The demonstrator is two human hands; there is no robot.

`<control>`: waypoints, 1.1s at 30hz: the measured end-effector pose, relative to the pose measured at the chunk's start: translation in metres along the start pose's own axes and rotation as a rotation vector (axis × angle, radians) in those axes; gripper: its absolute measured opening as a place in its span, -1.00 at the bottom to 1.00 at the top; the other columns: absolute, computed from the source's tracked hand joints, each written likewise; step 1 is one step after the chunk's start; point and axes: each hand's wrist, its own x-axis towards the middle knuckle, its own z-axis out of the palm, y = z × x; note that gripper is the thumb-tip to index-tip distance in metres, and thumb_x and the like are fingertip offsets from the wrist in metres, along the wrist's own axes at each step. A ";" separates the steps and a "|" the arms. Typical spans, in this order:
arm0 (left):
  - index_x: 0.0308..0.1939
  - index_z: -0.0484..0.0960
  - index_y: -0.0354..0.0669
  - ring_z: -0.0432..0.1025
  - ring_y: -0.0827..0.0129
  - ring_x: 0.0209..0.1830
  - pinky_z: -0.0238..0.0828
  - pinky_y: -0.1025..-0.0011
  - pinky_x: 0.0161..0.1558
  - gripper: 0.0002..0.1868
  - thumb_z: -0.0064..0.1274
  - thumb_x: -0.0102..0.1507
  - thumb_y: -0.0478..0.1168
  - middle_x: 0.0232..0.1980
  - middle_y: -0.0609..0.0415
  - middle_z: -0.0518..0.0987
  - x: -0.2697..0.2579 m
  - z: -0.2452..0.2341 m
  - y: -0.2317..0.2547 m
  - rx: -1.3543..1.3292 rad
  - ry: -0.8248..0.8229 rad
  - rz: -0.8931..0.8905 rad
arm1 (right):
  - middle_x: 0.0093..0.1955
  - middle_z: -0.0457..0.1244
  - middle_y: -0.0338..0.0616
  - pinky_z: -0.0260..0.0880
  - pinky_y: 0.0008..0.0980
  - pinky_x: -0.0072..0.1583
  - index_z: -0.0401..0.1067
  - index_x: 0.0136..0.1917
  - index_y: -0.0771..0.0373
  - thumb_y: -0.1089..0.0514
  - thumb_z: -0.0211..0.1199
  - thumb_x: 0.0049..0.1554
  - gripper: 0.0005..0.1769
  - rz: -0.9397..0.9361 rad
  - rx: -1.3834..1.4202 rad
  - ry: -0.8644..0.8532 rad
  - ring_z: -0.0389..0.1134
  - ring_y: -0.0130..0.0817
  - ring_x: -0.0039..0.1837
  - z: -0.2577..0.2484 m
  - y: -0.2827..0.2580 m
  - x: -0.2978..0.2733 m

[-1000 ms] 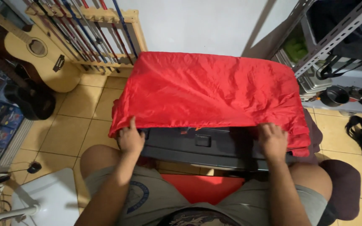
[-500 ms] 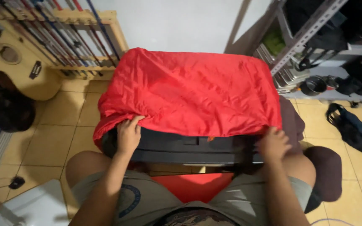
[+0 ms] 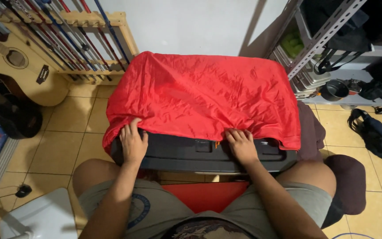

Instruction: The person unfolds a red sleeping bag on a black bin, smooths the material by hand, and then stretches a maroon fabric cover over the bin.

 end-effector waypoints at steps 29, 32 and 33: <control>0.14 0.61 0.15 0.53 0.10 -0.10 0.51 0.20 -0.08 -0.51 0.21 0.10 -0.15 -0.08 0.09 0.55 -0.024 0.066 0.061 -0.060 -0.320 0.438 | 0.02 0.26 -0.19 0.28 -0.15 0.13 0.47 0.14 0.07 -0.23 0.36 0.04 -0.49 -0.055 0.307 -0.088 0.30 -0.17 0.14 -0.043 -0.016 0.002; 0.08 0.64 0.06 0.55 0.04 -0.08 0.54 0.17 -0.09 -0.56 0.24 0.11 -0.14 -0.07 0.03 0.57 -0.049 0.082 0.101 -0.256 -0.428 0.439 | 0.10 0.26 -0.16 0.28 -0.12 0.16 0.48 0.19 0.08 -0.20 0.34 0.05 -0.48 -0.041 0.280 -0.153 0.27 -0.14 0.21 -0.027 -0.018 -0.002; 0.00 0.66 0.02 0.57 0.05 -0.10 0.55 0.19 -0.11 -0.65 0.24 0.14 -0.12 -0.11 0.03 0.59 -0.056 0.093 0.116 -0.332 -0.425 0.444 | 0.11 0.24 -0.17 0.27 -0.13 0.17 0.48 0.19 0.08 -0.18 0.30 0.10 -0.53 -0.029 0.254 -0.145 0.25 -0.14 0.22 -0.019 -0.017 -0.002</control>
